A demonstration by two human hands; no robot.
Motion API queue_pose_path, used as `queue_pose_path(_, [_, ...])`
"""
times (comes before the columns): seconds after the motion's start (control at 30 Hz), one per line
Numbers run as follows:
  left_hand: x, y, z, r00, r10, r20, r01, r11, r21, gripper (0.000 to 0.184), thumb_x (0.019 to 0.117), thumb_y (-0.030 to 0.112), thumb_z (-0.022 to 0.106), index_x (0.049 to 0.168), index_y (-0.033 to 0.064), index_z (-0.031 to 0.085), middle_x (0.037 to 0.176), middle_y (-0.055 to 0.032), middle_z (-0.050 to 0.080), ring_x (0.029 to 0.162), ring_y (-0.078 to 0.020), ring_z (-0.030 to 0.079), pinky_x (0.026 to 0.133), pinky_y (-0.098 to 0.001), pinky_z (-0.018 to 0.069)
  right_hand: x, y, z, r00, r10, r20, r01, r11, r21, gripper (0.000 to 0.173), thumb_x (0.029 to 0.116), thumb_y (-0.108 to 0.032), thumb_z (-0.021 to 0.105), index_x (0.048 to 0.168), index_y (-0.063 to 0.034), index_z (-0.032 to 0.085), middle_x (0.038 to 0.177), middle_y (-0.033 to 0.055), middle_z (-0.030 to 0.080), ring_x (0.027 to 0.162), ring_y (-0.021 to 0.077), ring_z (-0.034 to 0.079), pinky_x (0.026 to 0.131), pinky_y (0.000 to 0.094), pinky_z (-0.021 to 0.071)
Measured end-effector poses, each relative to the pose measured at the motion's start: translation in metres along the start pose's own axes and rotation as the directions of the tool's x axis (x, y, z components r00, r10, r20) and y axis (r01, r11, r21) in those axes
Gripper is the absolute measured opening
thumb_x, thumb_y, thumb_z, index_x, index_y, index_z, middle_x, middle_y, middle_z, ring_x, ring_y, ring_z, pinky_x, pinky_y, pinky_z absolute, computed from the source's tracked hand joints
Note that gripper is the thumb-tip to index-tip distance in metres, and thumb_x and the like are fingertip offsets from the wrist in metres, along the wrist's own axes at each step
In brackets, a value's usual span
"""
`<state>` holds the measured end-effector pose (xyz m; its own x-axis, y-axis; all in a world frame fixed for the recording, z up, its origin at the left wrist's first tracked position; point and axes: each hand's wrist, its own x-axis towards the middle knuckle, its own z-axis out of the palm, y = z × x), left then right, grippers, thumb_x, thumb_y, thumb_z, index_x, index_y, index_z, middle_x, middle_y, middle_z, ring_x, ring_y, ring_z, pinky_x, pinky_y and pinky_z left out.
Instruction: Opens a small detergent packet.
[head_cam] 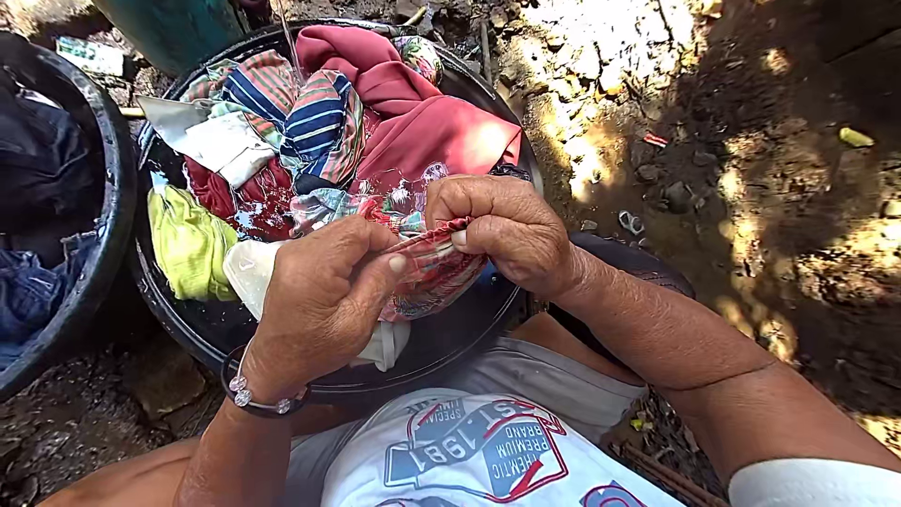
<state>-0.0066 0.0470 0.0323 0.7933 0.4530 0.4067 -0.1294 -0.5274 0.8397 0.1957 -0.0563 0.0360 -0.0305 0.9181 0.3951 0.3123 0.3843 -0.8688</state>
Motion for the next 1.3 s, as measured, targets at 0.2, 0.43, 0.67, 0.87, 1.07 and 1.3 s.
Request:
queue_pose_path(0.2, [0.000, 0.005, 0.003, 0.999, -0.020, -0.027, 0.017, 0.994, -0.105, 0.008, 0.0942, 0.003, 0.059, 0.094, 0.0028, 0.067, 0.083, 0.0043, 0.065, 0.073, 0.0024, 0.061, 0.066, -0.0124, 0.0526, -0.001, 0.001, 0.001, 1.000, 0.004, -0.018, -0.004, 1.000, 0.006, 0.020, 0.0860, 0.003, 0.042, 0.077, -0.0004, 0.059, 0.080, 0.0021, 0.059, 0.081, 0.0006, 0.056, 0.071, 0.0153, 0.0443])
queue_pose_path(0.43, [-0.001, 0.004, 0.007, 0.999, -0.014, -0.041, 0.009, 0.994, -0.109, 0.006, 0.0934, 0.004, 0.061, 0.093, 0.0031, 0.067, 0.081, 0.0047, 0.065, 0.072, 0.0022, 0.061, 0.065, -0.0125, 0.0527, -0.003, 0.002, 0.008, 0.994, -0.018, -0.108, 0.017, 1.000, -0.011, 0.020, 0.0837, 0.004, 0.042, 0.070, -0.0018, 0.055, 0.074, 0.0020, 0.056, 0.078, 0.0017, 0.055, 0.069, 0.0159, 0.0425])
queue_pose_path(0.67, [0.001, 0.004, 0.010, 1.000, 0.015, -0.021, -0.016, 0.997, -0.080, 0.013, 0.0933, 0.012, 0.063, 0.097, -0.0003, 0.068, 0.084, 0.0020, 0.066, 0.074, 0.0024, 0.061, 0.066, -0.0120, 0.0523, -0.004, 0.002, 0.012, 0.990, -0.029, -0.139, 0.020, 0.998, -0.065, 0.020, 0.0830, 0.005, 0.043, 0.068, -0.0009, 0.055, 0.073, 0.0040, 0.056, 0.076, 0.0035, 0.055, 0.067, 0.0169, 0.0418])
queue_pose_path(0.87, [0.002, 0.002, 0.023, 0.998, 0.010, -0.060, -0.017, 0.993, -0.114, 0.010, 0.0941, 0.006, 0.063, 0.094, -0.0019, 0.068, 0.082, 0.0008, 0.065, 0.073, 0.0022, 0.061, 0.066, -0.0123, 0.0525, -0.006, 0.000, 0.014, 0.998, -0.016, -0.069, 0.011, 0.996, -0.085, 0.020, 0.0859, 0.003, 0.042, 0.072, -0.0002, 0.056, 0.075, 0.0041, 0.054, 0.076, 0.0033, 0.054, 0.067, 0.0159, 0.0411])
queue_pose_path(1.07, [0.002, 0.004, 0.026, 0.994, 0.003, -0.109, -0.011, 0.997, -0.073, 0.012, 0.0948, 0.003, 0.057, 0.087, -0.0003, 0.065, 0.073, 0.0028, 0.061, 0.064, 0.0039, 0.056, 0.060, -0.0105, 0.0493, -0.004, -0.001, 0.011, 1.000, 0.026, -0.005, -0.026, 0.999, -0.045, 0.018, 0.0863, 0.001, 0.044, 0.076, 0.0007, 0.059, 0.078, 0.0038, 0.056, 0.079, 0.0023, 0.054, 0.069, 0.0151, 0.0417])
queue_pose_path(1.3, [0.002, 0.003, 0.024, 0.993, 0.023, -0.114, -0.026, 0.999, -0.029, 0.013, 0.0948, 0.003, 0.056, 0.085, -0.0005, 0.065, 0.072, 0.0011, 0.060, 0.064, 0.0021, 0.055, 0.060, -0.0119, 0.0479, -0.005, -0.002, 0.008, 0.998, 0.065, 0.015, -0.063, 0.993, -0.096, 0.014, 0.0870, -0.005, 0.045, 0.081, -0.0022, 0.057, 0.084, 0.0027, 0.053, 0.079, 0.0028, 0.051, 0.066, 0.0137, 0.0401])
